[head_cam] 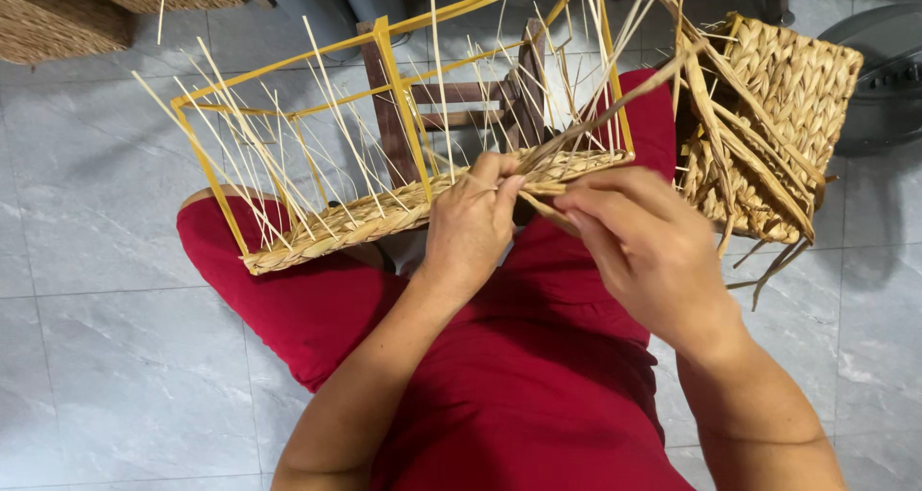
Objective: The person sits with a bamboo-framed basket on their lap and weaves dried palm strips around the frame, threading and pulling each strip to build up the woven side wall, occasionally reaching to a pile of strips beside them for new material.
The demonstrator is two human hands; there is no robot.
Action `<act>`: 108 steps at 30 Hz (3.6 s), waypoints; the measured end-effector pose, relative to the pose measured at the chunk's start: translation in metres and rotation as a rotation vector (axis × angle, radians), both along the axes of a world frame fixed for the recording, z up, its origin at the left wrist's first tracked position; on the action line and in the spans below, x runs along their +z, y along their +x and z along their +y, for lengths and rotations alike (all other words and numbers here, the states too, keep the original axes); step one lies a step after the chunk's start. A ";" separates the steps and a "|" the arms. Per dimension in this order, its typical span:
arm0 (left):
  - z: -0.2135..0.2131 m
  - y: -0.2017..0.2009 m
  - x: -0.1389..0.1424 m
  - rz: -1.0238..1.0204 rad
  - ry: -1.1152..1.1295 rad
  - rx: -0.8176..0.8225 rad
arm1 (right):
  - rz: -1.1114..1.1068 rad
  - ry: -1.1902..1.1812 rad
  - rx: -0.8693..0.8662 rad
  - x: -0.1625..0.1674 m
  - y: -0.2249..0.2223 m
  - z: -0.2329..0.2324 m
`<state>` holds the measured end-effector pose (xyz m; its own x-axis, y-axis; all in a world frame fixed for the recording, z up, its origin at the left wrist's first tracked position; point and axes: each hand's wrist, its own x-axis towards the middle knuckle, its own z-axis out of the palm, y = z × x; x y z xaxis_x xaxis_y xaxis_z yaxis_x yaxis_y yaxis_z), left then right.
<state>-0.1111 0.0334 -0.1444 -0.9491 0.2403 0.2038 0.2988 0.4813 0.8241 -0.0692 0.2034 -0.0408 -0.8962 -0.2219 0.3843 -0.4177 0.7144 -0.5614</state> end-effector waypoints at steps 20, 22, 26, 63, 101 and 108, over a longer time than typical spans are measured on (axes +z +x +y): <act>0.006 -0.018 0.021 -0.514 0.047 -0.002 | -0.570 -0.767 -0.069 -0.086 -0.021 0.023; 0.010 -0.015 0.018 -0.297 -0.120 -0.045 | -0.553 -0.902 -0.122 -0.096 -0.017 0.023; 0.005 -0.008 0.007 0.052 -0.035 -0.048 | -0.470 -0.776 -0.297 -0.113 -0.011 0.026; 0.002 -0.023 0.036 -0.571 0.204 -0.165 | 0.020 0.717 -0.221 0.009 0.010 0.118; 0.024 -0.011 0.012 -0.079 -0.055 -0.036 | 0.219 0.262 -0.115 -0.013 -0.015 0.030; 0.025 0.000 -0.005 0.097 0.059 -0.003 | -0.373 0.224 -0.158 -0.055 -0.027 0.035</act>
